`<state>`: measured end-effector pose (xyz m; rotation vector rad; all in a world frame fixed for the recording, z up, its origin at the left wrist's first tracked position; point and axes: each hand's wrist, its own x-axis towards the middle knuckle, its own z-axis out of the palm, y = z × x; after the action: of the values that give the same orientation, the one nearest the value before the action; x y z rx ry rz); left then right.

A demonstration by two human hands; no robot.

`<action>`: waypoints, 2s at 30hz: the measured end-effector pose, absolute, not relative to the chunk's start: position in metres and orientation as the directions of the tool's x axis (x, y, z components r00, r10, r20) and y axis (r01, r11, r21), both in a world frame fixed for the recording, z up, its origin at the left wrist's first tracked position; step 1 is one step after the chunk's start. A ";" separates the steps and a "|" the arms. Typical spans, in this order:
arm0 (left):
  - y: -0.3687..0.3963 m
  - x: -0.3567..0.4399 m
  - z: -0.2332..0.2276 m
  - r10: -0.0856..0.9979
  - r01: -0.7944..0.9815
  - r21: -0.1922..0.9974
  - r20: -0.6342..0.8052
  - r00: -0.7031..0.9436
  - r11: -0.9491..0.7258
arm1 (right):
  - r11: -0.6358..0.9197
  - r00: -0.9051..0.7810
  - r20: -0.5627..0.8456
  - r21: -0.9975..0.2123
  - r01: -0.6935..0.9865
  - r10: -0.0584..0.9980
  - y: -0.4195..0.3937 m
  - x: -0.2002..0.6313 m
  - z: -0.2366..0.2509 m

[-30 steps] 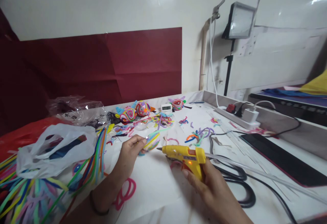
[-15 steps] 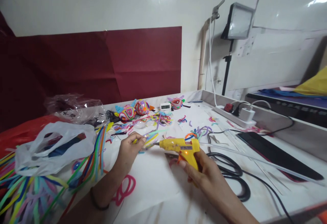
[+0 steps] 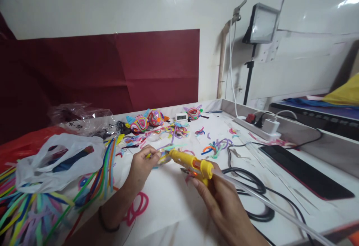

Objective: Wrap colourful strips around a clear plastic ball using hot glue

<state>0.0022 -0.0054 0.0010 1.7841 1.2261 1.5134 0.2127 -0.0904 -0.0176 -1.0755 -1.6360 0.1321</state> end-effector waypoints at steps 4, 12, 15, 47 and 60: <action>-0.006 0.002 0.002 0.864 0.305 0.825 0.503 -0.013 -0.476 | 0.633 -0.028 0.760 -0.519 0.575 0.649 -0.090 0.209 -0.017; -0.003 0.002 -0.001 0.847 0.313 0.807 0.531 -0.012 -0.501 | 0.659 -0.080 0.805 -0.420 0.624 0.588 -0.091 0.207 -0.021; -0.002 0.001 -0.003 0.846 0.320 0.802 0.534 -0.004 -0.505 | 0.667 -0.098 0.827 -0.369 0.647 0.553 -0.090 0.208 -0.023; -0.007 0.003 0.002 0.821 0.335 0.771 0.571 0.010 -0.541 | 0.631 -0.088 0.845 -0.319 0.707 0.527 -0.087 0.208 -0.033; -0.010 0.006 0.006 0.846 0.291 0.813 0.532 -0.021 -0.504 | 0.608 -0.102 0.838 -0.300 0.735 0.537 -0.090 0.206 -0.037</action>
<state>0.0058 -0.0097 0.0065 1.7899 1.1847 1.5504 0.2062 -0.0897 -0.0369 -1.0387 -1.7701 -0.2325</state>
